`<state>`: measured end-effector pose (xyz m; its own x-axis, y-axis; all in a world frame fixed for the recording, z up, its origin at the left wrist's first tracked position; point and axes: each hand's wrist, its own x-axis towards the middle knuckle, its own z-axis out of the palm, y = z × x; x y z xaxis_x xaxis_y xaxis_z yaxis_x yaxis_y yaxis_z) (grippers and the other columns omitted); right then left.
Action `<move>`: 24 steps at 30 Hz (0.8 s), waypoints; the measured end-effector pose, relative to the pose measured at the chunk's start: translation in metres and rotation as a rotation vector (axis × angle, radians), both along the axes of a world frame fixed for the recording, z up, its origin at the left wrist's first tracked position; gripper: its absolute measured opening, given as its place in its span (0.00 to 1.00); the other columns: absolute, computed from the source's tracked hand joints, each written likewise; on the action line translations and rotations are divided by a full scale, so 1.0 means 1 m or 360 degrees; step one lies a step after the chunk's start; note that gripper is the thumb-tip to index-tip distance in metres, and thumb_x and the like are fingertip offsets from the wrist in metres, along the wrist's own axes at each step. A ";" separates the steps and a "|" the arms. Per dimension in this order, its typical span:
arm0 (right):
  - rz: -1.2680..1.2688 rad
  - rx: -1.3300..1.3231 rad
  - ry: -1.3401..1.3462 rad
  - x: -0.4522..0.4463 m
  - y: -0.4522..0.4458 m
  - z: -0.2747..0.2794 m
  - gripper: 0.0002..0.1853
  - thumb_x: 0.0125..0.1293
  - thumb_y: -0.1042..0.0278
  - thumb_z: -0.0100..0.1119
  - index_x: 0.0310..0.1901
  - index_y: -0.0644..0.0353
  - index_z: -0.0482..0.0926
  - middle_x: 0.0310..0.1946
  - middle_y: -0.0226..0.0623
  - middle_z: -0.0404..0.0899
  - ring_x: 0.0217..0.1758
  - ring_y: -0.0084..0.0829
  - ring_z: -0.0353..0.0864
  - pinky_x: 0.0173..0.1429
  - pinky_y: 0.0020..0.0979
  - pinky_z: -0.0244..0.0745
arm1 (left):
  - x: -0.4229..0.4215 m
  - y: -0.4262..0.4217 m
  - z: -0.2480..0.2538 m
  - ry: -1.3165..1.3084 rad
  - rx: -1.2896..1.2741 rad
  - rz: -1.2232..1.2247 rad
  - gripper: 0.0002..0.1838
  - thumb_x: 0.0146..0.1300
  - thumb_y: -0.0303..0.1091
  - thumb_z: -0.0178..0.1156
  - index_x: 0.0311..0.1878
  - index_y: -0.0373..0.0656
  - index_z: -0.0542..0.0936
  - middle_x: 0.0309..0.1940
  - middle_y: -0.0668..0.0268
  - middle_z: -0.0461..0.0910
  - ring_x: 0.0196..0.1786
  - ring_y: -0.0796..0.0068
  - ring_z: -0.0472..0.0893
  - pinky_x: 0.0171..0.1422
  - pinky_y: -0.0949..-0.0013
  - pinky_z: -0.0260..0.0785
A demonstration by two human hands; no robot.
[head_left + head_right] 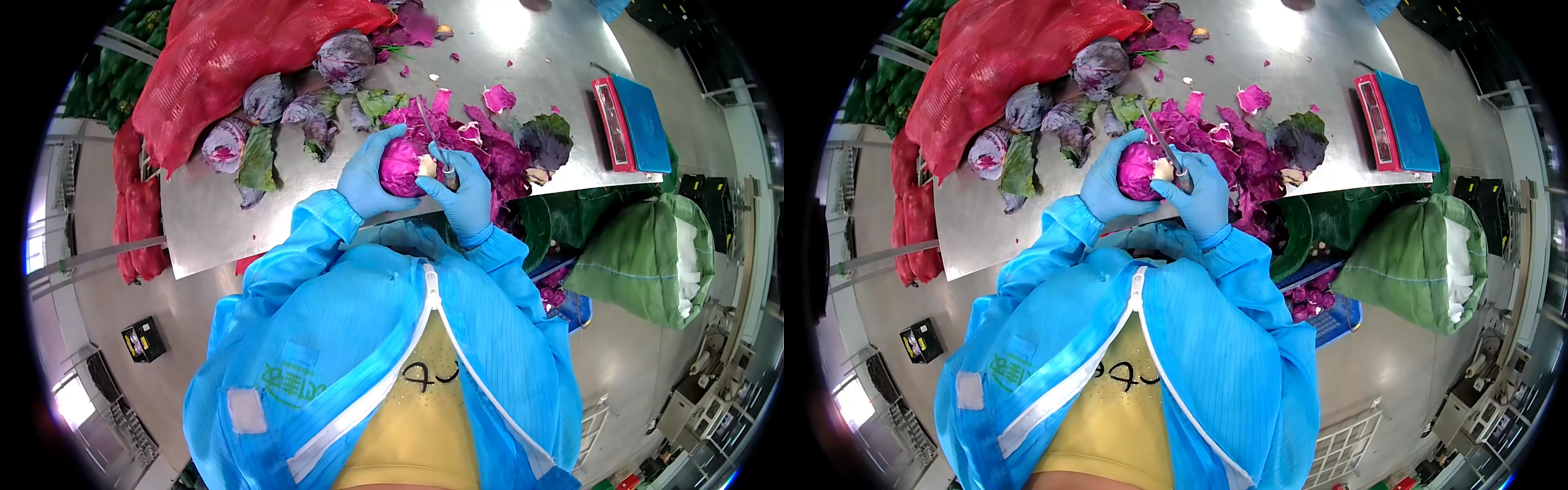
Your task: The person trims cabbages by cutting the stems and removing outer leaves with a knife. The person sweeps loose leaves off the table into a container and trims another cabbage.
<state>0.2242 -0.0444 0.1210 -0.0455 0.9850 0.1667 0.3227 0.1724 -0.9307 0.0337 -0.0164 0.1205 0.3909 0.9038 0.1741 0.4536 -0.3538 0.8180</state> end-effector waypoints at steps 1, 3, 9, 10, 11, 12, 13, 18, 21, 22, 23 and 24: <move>-0.0023 -0.0010 -0.0073 -0.001 0.000 0.001 0.27 0.48 0.65 0.72 0.51 0.62 0.78 0.45 0.37 0.77 0.46 0.26 0.75 0.53 0.27 0.70 | 0.000 -0.001 -0.002 -0.0097 0.0006 0.0056 0.55 0.29 0.43 0.76 0.65 0.43 0.60 0.56 0.53 0.67 0.58 0.55 0.72 0.65 0.61 0.64; -0.0065 0.0072 -0.0056 -0.006 0.001 0.001 0.23 0.47 0.67 0.73 0.46 0.62 0.79 0.40 0.34 0.77 0.42 0.25 0.74 0.49 0.27 0.70 | -0.001 -0.003 -0.002 -0.0115 0.0003 0.0098 0.55 0.29 0.42 0.76 0.64 0.42 0.59 0.56 0.53 0.67 0.57 0.55 0.72 0.64 0.62 0.65; 0.0058 -0.0120 0.0329 -0.014 0.005 -0.009 0.14 0.54 0.68 0.70 0.32 0.61 0.72 0.29 0.29 0.74 0.30 0.17 0.70 0.36 0.23 0.69 | -0.005 -0.007 0.011 0.0259 0.0238 0.0312 0.51 0.29 0.42 0.76 0.63 0.44 0.62 0.58 0.54 0.67 0.59 0.54 0.71 0.62 0.61 0.67; 0.0062 -0.0120 0.0326 -0.015 0.007 -0.006 0.14 0.54 0.68 0.70 0.32 0.61 0.72 0.29 0.29 0.74 0.30 0.17 0.70 0.36 0.23 0.69 | -0.005 -0.007 0.012 0.0257 0.0239 0.0316 0.51 0.29 0.42 0.76 0.63 0.44 0.62 0.58 0.54 0.67 0.59 0.54 0.71 0.62 0.61 0.67; -0.0030 -0.0233 0.0370 -0.016 0.009 -0.002 0.18 0.51 0.63 0.71 0.33 0.62 0.71 0.29 0.32 0.74 0.31 0.21 0.73 0.36 0.26 0.71 | -0.006 -0.008 0.012 0.0319 0.0338 0.0326 0.50 0.30 0.42 0.75 0.62 0.45 0.63 0.58 0.55 0.67 0.59 0.54 0.71 0.61 0.61 0.68; -0.0126 -0.0345 0.0415 -0.018 0.011 0.003 0.22 0.49 0.59 0.73 0.34 0.63 0.70 0.30 0.35 0.75 0.32 0.25 0.75 0.37 0.28 0.72 | -0.007 -0.009 0.012 0.0382 0.0439 0.0332 0.49 0.30 0.41 0.75 0.62 0.45 0.64 0.59 0.56 0.67 0.59 0.55 0.71 0.60 0.61 0.68; -0.0126 -0.0345 0.0415 -0.020 0.013 0.005 0.22 0.49 0.59 0.73 0.34 0.63 0.70 0.30 0.35 0.75 0.32 0.25 0.75 0.37 0.28 0.72 | -0.007 -0.009 0.013 0.0382 0.0439 0.0332 0.49 0.30 0.41 0.75 0.62 0.45 0.64 0.59 0.56 0.67 0.59 0.55 0.71 0.60 0.61 0.68; 0.0016 -0.0183 0.0167 -0.028 0.021 -0.001 0.29 0.48 0.51 0.73 0.39 0.62 0.67 0.32 0.36 0.76 0.32 0.26 0.77 0.38 0.30 0.74 | -0.008 -0.011 0.013 0.0442 0.0825 0.0370 0.46 0.31 0.39 0.74 0.61 0.48 0.66 0.58 0.59 0.69 0.59 0.56 0.71 0.60 0.58 0.68; 0.0057 -0.0205 0.0154 -0.028 0.021 0.002 0.27 0.48 0.52 0.73 0.39 0.61 0.68 0.31 0.36 0.76 0.31 0.27 0.78 0.37 0.31 0.74 | -0.009 -0.013 0.011 0.0449 0.0923 0.0417 0.45 0.32 0.39 0.74 0.60 0.48 0.67 0.57 0.59 0.70 0.59 0.56 0.72 0.60 0.57 0.67; 0.0066 -0.0200 0.0111 -0.027 0.020 0.006 0.26 0.49 0.53 0.72 0.39 0.61 0.68 0.30 0.37 0.76 0.31 0.29 0.78 0.36 0.31 0.74 | -0.009 -0.014 0.010 0.0447 0.0924 0.0417 0.45 0.32 0.39 0.74 0.60 0.48 0.67 0.57 0.59 0.70 0.59 0.56 0.72 0.60 0.57 0.67; 0.0066 -0.0198 0.0110 -0.028 0.018 0.010 0.26 0.49 0.53 0.72 0.39 0.61 0.68 0.30 0.37 0.76 0.31 0.29 0.78 0.36 0.31 0.74 | -0.009 -0.014 0.008 0.0479 0.0982 0.0446 0.44 0.32 0.38 0.74 0.60 0.48 0.68 0.57 0.59 0.70 0.59 0.56 0.72 0.60 0.57 0.68; 0.0036 -0.0120 0.0051 -0.030 0.016 0.014 0.23 0.50 0.57 0.70 0.38 0.61 0.69 0.28 0.37 0.76 0.30 0.30 0.79 0.35 0.31 0.74 | -0.009 -0.014 0.007 0.0510 0.1041 0.0477 0.44 0.32 0.38 0.73 0.59 0.47 0.68 0.57 0.59 0.70 0.59 0.56 0.72 0.60 0.57 0.68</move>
